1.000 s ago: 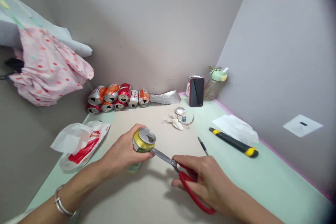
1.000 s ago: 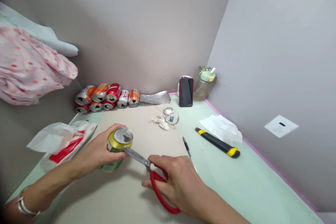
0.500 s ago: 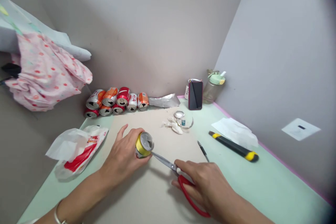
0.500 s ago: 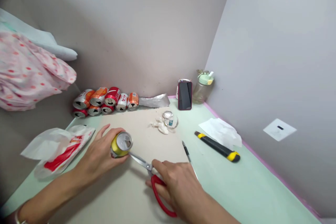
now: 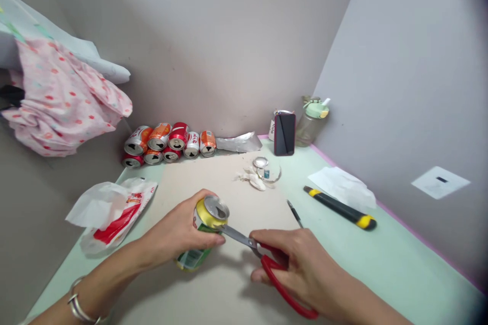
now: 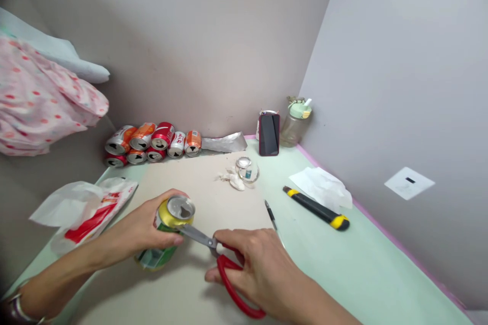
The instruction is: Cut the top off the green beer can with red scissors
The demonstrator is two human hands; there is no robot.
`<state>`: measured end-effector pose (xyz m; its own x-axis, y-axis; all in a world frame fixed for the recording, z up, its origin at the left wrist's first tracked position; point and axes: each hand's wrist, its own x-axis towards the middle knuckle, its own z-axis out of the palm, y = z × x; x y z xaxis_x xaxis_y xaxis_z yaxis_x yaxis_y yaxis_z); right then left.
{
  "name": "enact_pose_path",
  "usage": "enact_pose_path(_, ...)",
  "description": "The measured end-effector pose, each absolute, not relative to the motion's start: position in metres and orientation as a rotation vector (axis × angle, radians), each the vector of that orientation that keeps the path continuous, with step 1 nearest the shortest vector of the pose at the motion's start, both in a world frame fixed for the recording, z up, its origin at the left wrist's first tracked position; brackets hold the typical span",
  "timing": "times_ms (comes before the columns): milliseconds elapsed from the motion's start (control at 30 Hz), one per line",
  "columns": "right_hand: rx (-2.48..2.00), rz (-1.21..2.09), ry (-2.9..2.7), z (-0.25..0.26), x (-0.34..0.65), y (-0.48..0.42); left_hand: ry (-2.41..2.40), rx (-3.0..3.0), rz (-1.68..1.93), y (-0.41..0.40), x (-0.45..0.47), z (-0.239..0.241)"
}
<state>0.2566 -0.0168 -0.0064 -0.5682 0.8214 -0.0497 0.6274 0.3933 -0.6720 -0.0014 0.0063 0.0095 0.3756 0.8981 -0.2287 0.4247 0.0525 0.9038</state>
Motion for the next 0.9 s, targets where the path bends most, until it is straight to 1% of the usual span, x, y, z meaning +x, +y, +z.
enact_pose_path(200,-1.225,1.109,-2.374,-0.003,0.259,-0.017,1.056,1.535,0.482,0.008,-0.005,0.011)
enact_pose_path(300,-1.304,0.983,-2.387,-0.007,0.258,-0.019,1.296,1.66,0.521,0.007,-0.001,0.007)
enact_pose_path(400,-1.374,0.801,-2.421,-0.019,0.256,-0.021,1.564,1.98,0.678,0.007,0.001,-0.006)
enact_pose_path(500,-1.395,0.655,-2.442,-0.03,0.255,-0.022,1.621,2.328,0.867,0.007,0.001,-0.017)
enact_pose_path(567,-1.391,0.644,-2.43,-0.032,0.255,-0.022,1.624,2.318,0.874,0.007,0.002,-0.017)
enact_pose_path(633,-1.382,0.745,-2.405,-0.026,0.256,-0.021,1.596,2.078,0.762,0.007,0.003,-0.011)
enact_pose_path(733,-1.331,1.022,-2.346,-0.012,0.257,-0.02,1.397,1.68,0.574,0.006,0.001,0.001)
enact_pose_path(833,-1.246,1.291,-2.285,-0.002,0.259,-0.019,1.166,1.539,0.504,0.008,-0.007,0.007)
enact_pose_path(900,-1.189,1.394,-2.247,-0.002,0.261,-0.017,1.091,1.503,0.468,0.011,-0.014,0.007)
